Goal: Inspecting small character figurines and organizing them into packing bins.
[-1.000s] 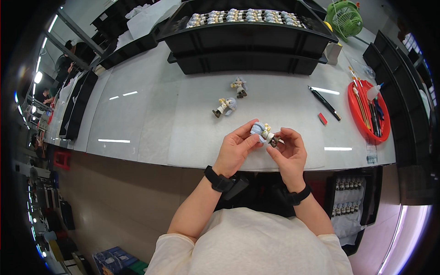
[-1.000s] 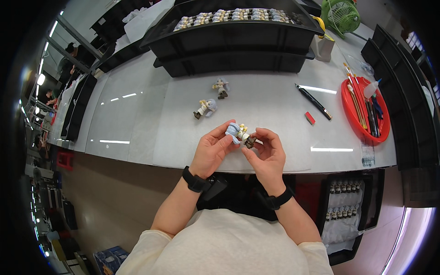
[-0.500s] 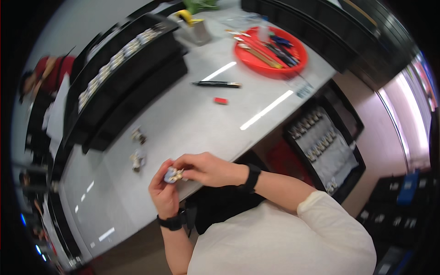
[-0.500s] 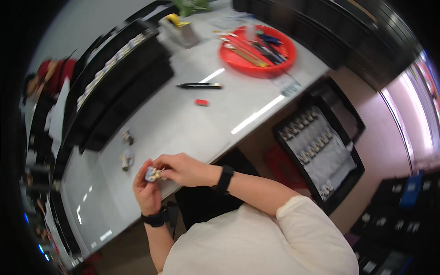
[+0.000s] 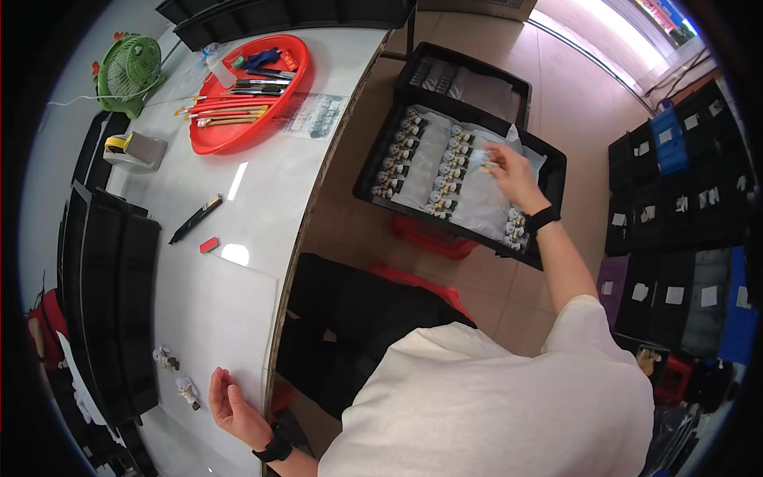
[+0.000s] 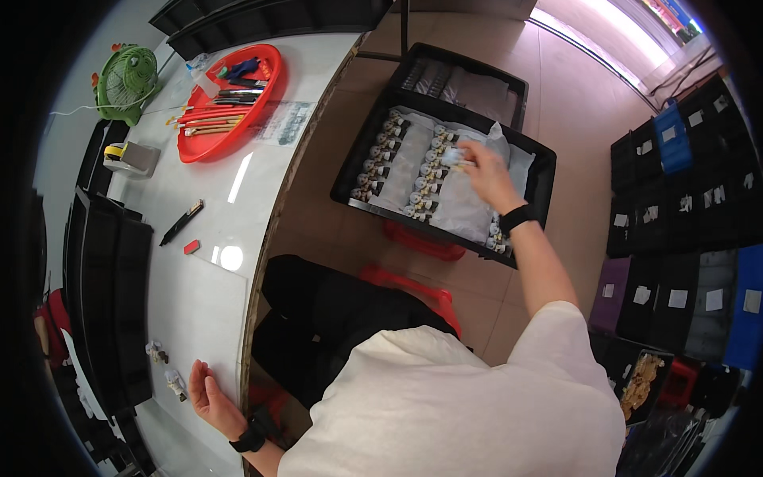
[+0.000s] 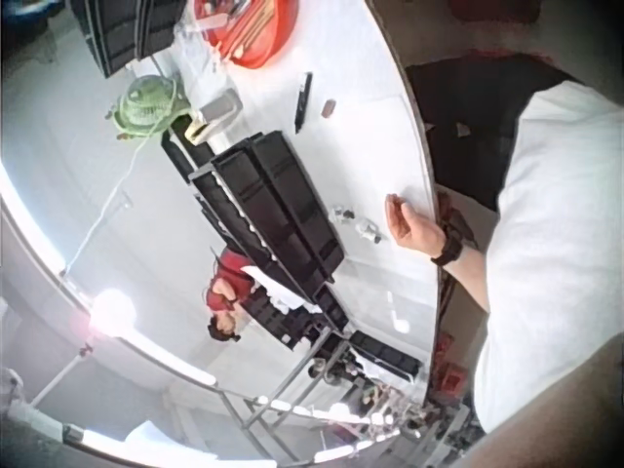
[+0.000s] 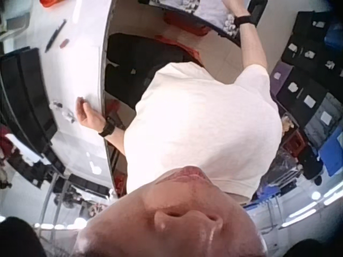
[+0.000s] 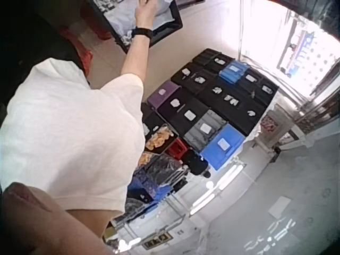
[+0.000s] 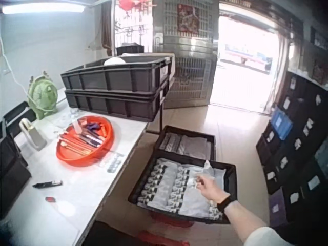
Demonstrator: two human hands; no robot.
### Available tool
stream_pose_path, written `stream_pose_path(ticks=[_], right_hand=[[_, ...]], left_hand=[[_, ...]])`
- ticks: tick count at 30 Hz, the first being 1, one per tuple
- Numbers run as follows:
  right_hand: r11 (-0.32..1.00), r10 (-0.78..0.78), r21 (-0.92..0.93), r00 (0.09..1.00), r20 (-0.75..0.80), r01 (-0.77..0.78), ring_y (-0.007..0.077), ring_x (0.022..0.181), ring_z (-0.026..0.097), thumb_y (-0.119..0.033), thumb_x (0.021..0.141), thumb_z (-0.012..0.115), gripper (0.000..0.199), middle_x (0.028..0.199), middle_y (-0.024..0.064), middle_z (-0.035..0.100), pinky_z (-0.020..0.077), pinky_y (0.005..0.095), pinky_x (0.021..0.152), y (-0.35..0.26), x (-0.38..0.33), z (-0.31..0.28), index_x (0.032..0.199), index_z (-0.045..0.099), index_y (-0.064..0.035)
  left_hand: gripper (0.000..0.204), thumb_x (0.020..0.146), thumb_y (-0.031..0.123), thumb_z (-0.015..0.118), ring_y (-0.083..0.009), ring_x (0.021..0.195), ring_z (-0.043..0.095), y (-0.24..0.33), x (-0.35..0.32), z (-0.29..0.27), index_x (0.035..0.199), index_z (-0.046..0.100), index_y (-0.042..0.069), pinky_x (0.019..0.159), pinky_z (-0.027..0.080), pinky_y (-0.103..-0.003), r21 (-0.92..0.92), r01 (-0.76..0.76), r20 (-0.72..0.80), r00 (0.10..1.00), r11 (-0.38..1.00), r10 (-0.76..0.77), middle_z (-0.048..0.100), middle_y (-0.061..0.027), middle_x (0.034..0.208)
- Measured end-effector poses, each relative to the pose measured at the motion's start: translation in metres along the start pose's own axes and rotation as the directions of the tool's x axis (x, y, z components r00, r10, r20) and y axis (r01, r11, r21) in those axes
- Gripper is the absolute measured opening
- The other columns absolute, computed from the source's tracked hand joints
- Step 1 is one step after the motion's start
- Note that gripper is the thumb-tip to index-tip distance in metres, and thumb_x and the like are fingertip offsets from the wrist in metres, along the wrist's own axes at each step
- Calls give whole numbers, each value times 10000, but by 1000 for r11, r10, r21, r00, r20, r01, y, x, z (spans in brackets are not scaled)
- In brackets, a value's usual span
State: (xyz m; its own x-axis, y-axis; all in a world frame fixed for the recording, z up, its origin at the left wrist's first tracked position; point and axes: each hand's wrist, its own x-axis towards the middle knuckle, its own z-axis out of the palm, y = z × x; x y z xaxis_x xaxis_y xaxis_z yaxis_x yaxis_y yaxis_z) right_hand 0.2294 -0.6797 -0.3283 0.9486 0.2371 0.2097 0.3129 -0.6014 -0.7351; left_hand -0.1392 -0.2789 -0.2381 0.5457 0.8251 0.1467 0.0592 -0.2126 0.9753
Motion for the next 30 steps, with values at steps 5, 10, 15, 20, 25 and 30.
stream_pose_path(ticks=[5, 10, 15, 20, 25, 30], right_hand=[[844, 351, -445, 935, 39, -298, 279, 765, 589, 34, 672, 571, 306, 762, 134, 588, 464, 330, 683, 129, -39, -29, 964, 540, -52], [733, 435, -589, 900, 20, -341, 307, 763, 586, 26, 656, 564, 206, 750, 149, 589, 455, 341, 666, 175, -51, -10, 846, 554, -52], [705, 502, -611, 862, 70, -360, 311, 754, 586, 3, 619, 600, 183, 744, 151, 587, 456, 346, 651, 193, -51, -19, 782, 524, -33], [620, 489, -771, 841, 231, -148, 333, 867, 567, -37, 629, 574, 296, 883, 184, 599, 454, 382, 763, 195, -30, -5, 925, 573, -49], [971, 127, -216, 988, 91, -105, 215, 869, 594, -28, 736, 560, 317, 939, 126, 608, 467, 311, 774, 160, 6, 14, 1052, 537, -20], [778, 112, 555, 934, 338, -294, 77, 781, 543, -119, 826, 584, 300, 949, 31, 565, 430, 177, 632, -72, 25, 65, 1107, 510, -44]], left_hand=[[272, 820, -28, 488, -197, 1018, 525, -3, -1, 0, 1089, 521, -53, 937, 386, -299, 26, 8, -7, 1000, 1000, -8, 551, -149, 1088], [263, 821, -29, 485, -188, 1004, 530, 0, -5, 1, 1080, 529, -47, 916, 397, -286, 52, 4, -6, 1000, 999, -3, 559, -140, 1077], [263, 820, -29, 486, -185, 990, 531, -1, -5, 10, 1079, 531, -40, 908, 400, -285, -14, 6, 2, 1000, 1000, -6, 562, -128, 1073], [231, 813, -37, 492, -172, 965, 539, 3, -5, 1, 1034, 559, -40, 882, 405, -277, 4, 16, -42, 999, 1000, -16, 578, -115, 1036], [188, 798, -11, 536, -117, 879, 546, 27, 9, 2, 979, 584, -21, 807, 421, -237, 108, 137, 126, 981, 985, -150, 601, -65, 957], [243, 801, 106, 571, -196, 888, 555, 71, 24, -31, 1022, 565, 6, 795, 432, -286, 370, -87, 360, 931, 925, -56, 598, -87, 971]])
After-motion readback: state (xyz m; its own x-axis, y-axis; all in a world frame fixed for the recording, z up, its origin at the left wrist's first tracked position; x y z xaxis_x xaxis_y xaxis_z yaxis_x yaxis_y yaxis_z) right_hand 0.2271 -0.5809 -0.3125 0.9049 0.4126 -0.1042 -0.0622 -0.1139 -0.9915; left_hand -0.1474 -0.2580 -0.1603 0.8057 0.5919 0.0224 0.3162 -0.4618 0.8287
